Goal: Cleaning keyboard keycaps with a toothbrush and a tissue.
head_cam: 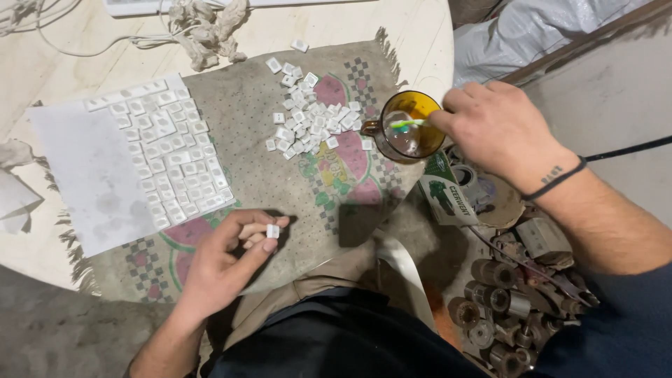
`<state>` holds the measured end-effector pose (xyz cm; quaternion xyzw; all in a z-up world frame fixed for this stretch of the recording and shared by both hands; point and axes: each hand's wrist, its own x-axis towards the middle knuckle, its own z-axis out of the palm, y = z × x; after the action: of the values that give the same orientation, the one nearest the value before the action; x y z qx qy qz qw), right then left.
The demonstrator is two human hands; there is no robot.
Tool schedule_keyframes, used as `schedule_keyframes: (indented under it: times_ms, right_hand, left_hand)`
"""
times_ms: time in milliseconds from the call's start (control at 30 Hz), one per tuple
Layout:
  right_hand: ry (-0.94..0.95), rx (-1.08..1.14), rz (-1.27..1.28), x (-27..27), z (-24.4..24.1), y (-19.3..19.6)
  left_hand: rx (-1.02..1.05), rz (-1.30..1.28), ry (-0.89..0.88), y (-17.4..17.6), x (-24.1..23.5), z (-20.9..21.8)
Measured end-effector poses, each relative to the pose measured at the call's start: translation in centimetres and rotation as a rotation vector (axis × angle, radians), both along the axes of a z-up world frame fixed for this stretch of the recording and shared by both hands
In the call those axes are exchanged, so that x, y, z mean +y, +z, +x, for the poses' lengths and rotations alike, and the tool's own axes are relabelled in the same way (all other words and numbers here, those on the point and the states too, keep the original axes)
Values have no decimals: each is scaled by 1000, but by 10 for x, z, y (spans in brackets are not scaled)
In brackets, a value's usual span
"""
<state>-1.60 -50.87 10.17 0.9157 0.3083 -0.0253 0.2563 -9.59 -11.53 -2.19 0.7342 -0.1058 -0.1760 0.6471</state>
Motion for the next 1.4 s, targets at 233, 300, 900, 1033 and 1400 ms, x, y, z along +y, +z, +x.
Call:
schedule_keyframes:
  times_ms: [233,300,900,1033,1400]
  right_hand:
    - [-243,0,-90,14,-45,28]
    - [-209,-65,-55,14,-71,1]
    - [-111,-169,1435,103,-125,-142]
    - [-64,-248,1467,107,-123,-143]
    - [-82,-243,1484,109,-123,-162]
  left_hand:
    - [174,-450,54,-17,-8,3]
    - [198,-464,79,-17,-13,4]
    - [167,-610,68,-29,-76,-2]
    - [176,-589,34,-30,-76,-2]
    - [163,-602,126,-36,-70,-1]
